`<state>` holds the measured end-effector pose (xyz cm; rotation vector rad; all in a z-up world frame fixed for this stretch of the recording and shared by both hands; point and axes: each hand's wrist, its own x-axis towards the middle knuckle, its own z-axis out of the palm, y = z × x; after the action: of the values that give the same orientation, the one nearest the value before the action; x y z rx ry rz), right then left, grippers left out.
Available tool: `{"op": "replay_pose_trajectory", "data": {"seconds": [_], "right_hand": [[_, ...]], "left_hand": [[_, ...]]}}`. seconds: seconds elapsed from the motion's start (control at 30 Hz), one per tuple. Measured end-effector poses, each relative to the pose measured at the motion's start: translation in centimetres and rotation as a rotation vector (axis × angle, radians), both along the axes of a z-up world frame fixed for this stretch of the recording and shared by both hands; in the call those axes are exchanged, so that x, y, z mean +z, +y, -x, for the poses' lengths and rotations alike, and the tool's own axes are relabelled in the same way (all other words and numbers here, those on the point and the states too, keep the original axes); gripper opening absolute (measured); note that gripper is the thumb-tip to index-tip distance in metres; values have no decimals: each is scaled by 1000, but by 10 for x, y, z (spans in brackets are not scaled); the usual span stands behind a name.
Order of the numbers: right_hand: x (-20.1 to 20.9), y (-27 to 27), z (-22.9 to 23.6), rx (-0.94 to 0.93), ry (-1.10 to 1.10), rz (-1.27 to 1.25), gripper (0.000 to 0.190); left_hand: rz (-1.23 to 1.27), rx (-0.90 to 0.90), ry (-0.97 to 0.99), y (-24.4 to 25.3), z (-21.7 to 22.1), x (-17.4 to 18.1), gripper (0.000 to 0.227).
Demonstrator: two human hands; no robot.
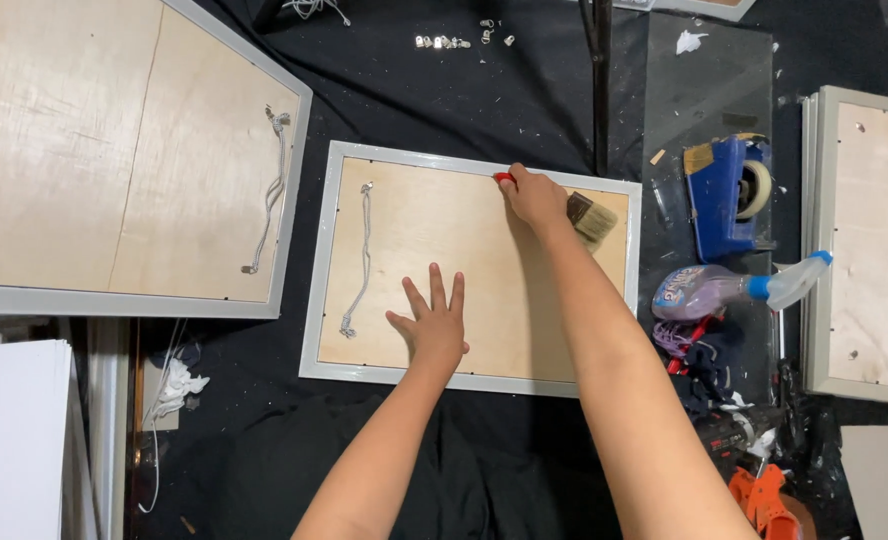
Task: Assembling a picture frame by cleaning the glass, inserting the mat and backing, and securing the back panel.
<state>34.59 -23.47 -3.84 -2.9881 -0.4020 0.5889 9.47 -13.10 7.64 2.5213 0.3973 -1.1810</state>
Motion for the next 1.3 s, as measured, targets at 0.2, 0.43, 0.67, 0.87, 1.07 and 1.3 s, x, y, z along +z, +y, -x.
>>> {"op": "replay_pose_trajectory", "data": {"seconds": [0.2,0.43,0.67,0.87,1.07,1.3], "right_hand": [[19,3,7,101,3,-3,35],[8,2,3,224,-88,81,28],[-54,12,5,356,-331,303,16],[-43,21,32,255,-348,335,18],[2,-22,45,126,-123,67,29],[-6,-132,-17,-199,-106,86,41]], "left_hand": [[-20,-14,10,-6,-3,-9,113],[-14,-23,2,-4,-3,-8,112],[-12,-23,-11,-2,-2,-6,112],[-8,-18,-26,-2,1,-3,112],[-28,-13,-30,-4,3,-9,114],[-32,-6,-39,-4,0,-18,116]]}}
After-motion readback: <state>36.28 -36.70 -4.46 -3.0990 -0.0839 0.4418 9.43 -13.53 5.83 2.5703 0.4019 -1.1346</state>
